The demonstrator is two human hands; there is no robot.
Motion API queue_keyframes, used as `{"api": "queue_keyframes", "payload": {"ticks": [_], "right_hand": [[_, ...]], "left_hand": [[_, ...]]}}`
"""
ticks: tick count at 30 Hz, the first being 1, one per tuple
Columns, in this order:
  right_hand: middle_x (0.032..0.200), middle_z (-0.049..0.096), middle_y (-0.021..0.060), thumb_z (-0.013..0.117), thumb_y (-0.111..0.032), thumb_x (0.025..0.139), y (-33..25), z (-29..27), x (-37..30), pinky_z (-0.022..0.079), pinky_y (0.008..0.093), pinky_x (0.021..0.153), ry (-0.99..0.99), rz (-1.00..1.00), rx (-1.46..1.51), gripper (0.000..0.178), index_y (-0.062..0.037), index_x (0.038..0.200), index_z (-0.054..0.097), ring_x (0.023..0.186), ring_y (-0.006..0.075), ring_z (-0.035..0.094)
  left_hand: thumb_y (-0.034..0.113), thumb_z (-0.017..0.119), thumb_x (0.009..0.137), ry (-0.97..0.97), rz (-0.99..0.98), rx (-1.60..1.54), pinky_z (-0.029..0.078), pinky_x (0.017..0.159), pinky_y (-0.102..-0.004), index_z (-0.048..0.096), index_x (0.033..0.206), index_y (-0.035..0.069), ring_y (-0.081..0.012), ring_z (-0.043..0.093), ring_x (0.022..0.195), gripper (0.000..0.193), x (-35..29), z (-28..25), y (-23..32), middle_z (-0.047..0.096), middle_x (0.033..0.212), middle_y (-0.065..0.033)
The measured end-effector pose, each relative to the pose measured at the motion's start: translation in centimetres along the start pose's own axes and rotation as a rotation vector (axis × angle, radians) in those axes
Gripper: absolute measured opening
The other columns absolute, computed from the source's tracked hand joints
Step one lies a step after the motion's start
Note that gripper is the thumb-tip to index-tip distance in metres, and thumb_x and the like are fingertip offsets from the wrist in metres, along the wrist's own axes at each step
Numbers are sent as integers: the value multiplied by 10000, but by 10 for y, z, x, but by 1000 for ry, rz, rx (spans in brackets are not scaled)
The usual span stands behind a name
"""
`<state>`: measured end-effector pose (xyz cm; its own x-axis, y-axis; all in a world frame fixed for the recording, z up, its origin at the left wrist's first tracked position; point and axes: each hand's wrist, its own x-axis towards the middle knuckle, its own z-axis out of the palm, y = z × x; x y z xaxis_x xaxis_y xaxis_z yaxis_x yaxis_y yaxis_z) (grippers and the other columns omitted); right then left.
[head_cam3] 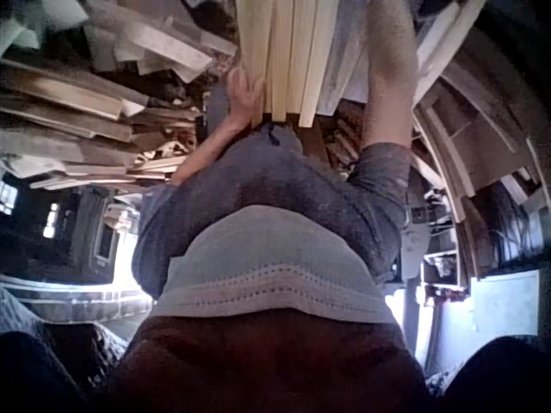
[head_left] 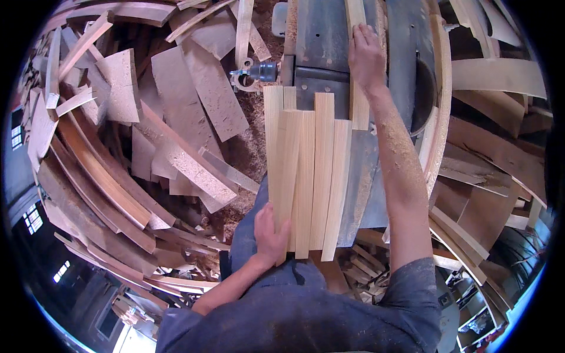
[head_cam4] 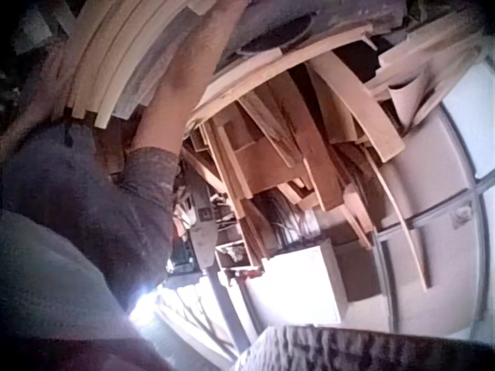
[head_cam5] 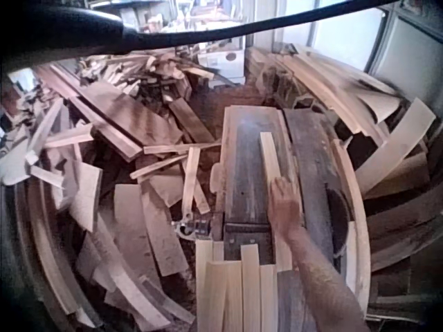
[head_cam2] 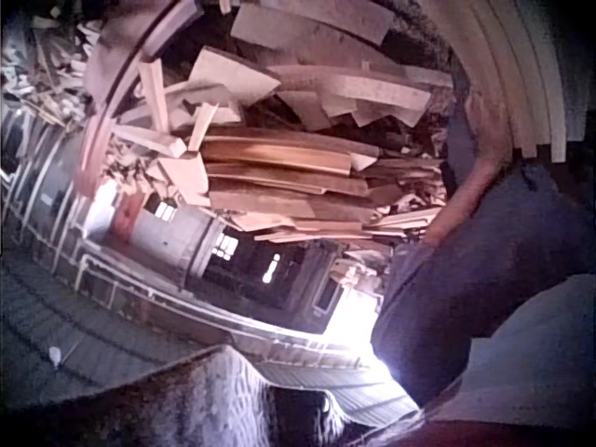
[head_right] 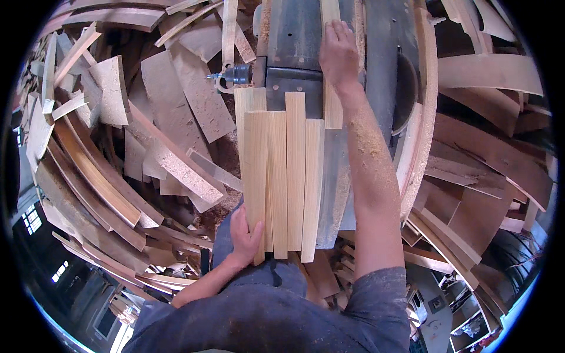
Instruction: The person puts on a dust mask, then sorts through a pile of wood scraps on a table saw. They pick up several thin wooden strips, align them, and measure one with a tape measure.
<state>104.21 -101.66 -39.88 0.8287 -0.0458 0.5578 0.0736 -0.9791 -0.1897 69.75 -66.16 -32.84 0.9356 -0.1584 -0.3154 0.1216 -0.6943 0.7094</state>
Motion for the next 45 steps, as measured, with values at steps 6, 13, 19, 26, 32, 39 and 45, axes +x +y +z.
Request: {"api": "queue_keyframes", "payload": {"ticks": [6,13,19,26,32,39,45], "right_hand": [[1383,622,179,548,-162,1022,21,30,36,459,430,1110,-17,-10,-63,321,-15,1287,653,1319,363,556],[1324,636,230,589,-119,938,33,46,49,471,444,1092,4,-22,-3,353,29,1254,641,1270,386,584],[1349,591,287,534,-21,907,31,42,60,436,466,1120,-55,5,37,385,72,1274,604,1311,431,527],[1327,614,284,545,-22,900,48,73,93,442,464,1117,-13,12,7,371,72,1250,626,1304,427,537],[1382,620,157,580,-202,997,70,100,133,487,434,1073,3,70,-59,323,-71,1281,657,1294,360,569],[1160,655,206,643,-333,927,26,48,142,542,508,873,-277,260,-84,372,-76,1196,651,1034,434,638],[964,696,198,691,-279,856,7,-24,107,541,429,822,-157,315,209,483,8,1241,645,953,297,691]], "left_hand": [[213,722,864,-14,45,31,411,1083,-519,481,1358,-123,-465,511,1241,644,0,-3,-1,539,1341,-310],[230,713,874,-36,37,-24,407,1085,-500,469,1389,-113,-445,505,1247,665,3,-4,-4,535,1345,-291],[226,720,854,-66,34,-17,402,1092,-522,463,1371,-130,-466,499,1254,678,7,-8,0,523,1357,-316],[220,719,827,-66,-2,-10,401,1088,-530,481,1345,-120,-470,504,1246,664,9,-8,3,533,1344,-312],[235,720,829,-37,22,-12,404,1084,-533,481,1353,-105,-468,508,1239,669,6,-3,0,538,1338,-304],[227,708,871,-35,3,-161,344,1131,-536,485,1363,-97,-467,445,1312,629,3,-7,11,521,1374,-276],[252,693,911,60,152,-129,271,1165,-580,517,1324,-98,-499,311,1436,569,-10,1,28,489,1419,-281]]}}
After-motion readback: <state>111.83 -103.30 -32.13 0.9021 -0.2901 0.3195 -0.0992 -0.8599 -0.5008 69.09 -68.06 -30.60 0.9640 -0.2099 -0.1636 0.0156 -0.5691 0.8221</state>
